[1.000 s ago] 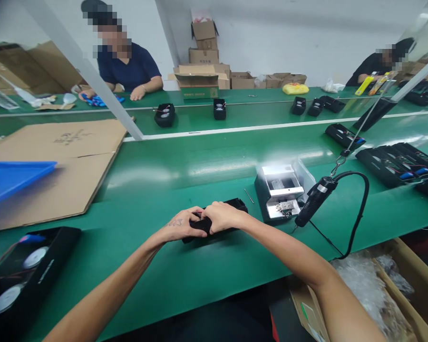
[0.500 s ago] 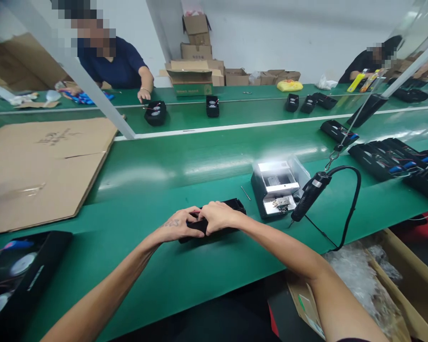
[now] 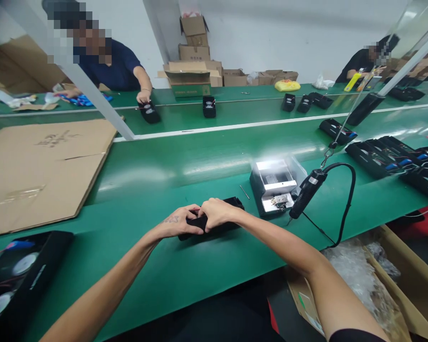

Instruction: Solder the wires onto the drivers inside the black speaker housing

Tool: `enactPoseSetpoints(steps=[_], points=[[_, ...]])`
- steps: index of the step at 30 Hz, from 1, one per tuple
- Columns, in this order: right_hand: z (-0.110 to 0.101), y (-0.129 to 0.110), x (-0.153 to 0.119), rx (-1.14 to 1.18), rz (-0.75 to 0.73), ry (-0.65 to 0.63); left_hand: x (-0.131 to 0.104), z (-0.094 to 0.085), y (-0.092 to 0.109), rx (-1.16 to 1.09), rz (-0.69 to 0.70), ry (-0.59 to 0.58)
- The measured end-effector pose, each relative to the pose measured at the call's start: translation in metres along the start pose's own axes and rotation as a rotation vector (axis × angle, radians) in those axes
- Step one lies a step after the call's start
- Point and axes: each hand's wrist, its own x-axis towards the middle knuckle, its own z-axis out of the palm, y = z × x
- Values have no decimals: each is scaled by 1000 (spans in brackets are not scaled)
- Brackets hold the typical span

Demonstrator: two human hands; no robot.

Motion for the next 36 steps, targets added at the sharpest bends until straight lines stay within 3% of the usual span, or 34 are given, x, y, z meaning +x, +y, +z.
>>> enactPoseSetpoints(steps=[9, 18, 26, 33, 36], points=[[-5, 14, 12, 253, 1, -3, -2, 1, 3, -23, -35, 21], [-15, 8, 15, 163, 11, -70, 3, -5, 1, -83, -5, -16], [5, -2, 5, 14, 161, 40, 4, -9, 0, -110, 10, -58], [2, -5, 6, 25, 135, 57, 4, -8, -2, -76, 26, -33], [12, -15, -9, -31, 87, 102, 0, -4, -2, -11, 56, 1]])
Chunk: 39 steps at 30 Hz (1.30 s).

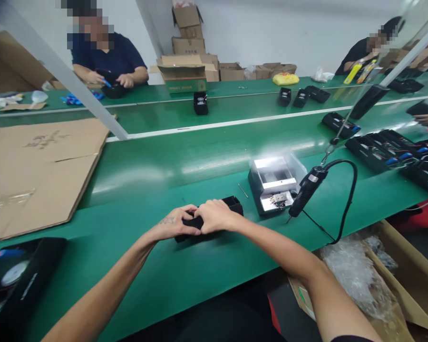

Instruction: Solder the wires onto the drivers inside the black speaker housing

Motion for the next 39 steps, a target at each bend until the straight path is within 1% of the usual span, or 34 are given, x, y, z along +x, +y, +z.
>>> enactPoseSetpoints(steps=[1, 2, 3, 4, 5, 6, 7, 9, 10, 11, 12, 14, 15, 16, 17, 20, 21, 22, 24, 26, 28, 30, 31, 32, 33, 36, 37, 38, 39], points=[[7, -3, -11, -5, -23, 53, -4, 4, 0, 25, 10, 14], [15, -5, -24, 6, -54, 133, -8, 11, 0, 64, 25, 41], [25, -6, -39, 52, -92, 265, -14, 19, -2, 112, 47, 77], [35, -3, -56, 129, -140, 431, -20, 29, -4, 166, 73, 127], [45, 3, -73, 206, -164, 633, -26, 39, -6, 284, 139, 233], [53, 13, -90, 263, -137, 867, -32, 50, -10, 392, 220, 318], [58, 27, -107, 295, -57, 1120, -37, 60, -13, 473, 295, 383], [60, 64, -137, 274, 227, 1629, -42, 75, -18, 572, 397, 502], [57, 86, -149, 254, 393, 1791, -44, 78, -20, 603, 428, 540], [51, 107, -159, 272, 527, 1823, -44, 80, -21, 631, 446, 565], [45, 127, -166, 327, 609, 1780, -43, 80, -22, 660, 462, 576], [34, 158, -174, 489, 638, 1562, -40, 77, -23, 723, 493, 574], [32, 166, -175, 544, 626, 1487, -39, 75, -24, 749, 511, 577], [33, 171, -176, 575, 614, 1467, -38, 74, -25, 771, 532, 588], [36, 172, -176, 581, 611, 1506, -37, 73, -27, 794, 550, 595], [54, 164, -176, 578, 594, 1748, -37, 73, -30, 838, 604, 623], [59, 160, -176, 615, 557, 1779, -38, 73, -30, 850, 614, 621], [63, 157, -177, 666, 511, 1765, -38, 72, -31, 857, 618, 616], [66, 153, -179, 771, 424, 1664, -38, 70, -32, 862, 621, 609], [64, 151, -181, 826, 378, 1567, -37, 66, -33, 859, 633, 604], [58, 149, -182, 868, 355, 1486, -35, 65, -32, 846, 652, 613], [48, 145, -183, 931, 311, 1391, -33, 69, -27, 829, 636, 614], [43, 142, -183, 957, 283, 1368, -32, 73, -22, 819, 620, 611], [36, 138, -182, 974, 249, 1379, -30, 80, -17, 802, 599, 607], [29, 134, -181, 980, 213, 1435, -28, 87, -12, 777, 572, 603], [7, 124, -173, 951, 108, 1701, -21, 111, 4, 654, 483, 628], [0, 121, -169, 933, 92, 1758, -18, 118, 8, 613, 460, 644], [-6, 119, -164, 911, 93, 1780, -16, 122, 11, 579, 448, 661], [-11, 118, -160, 890, 111, 1766, -15, 125, 13, 556, 449, 674]])
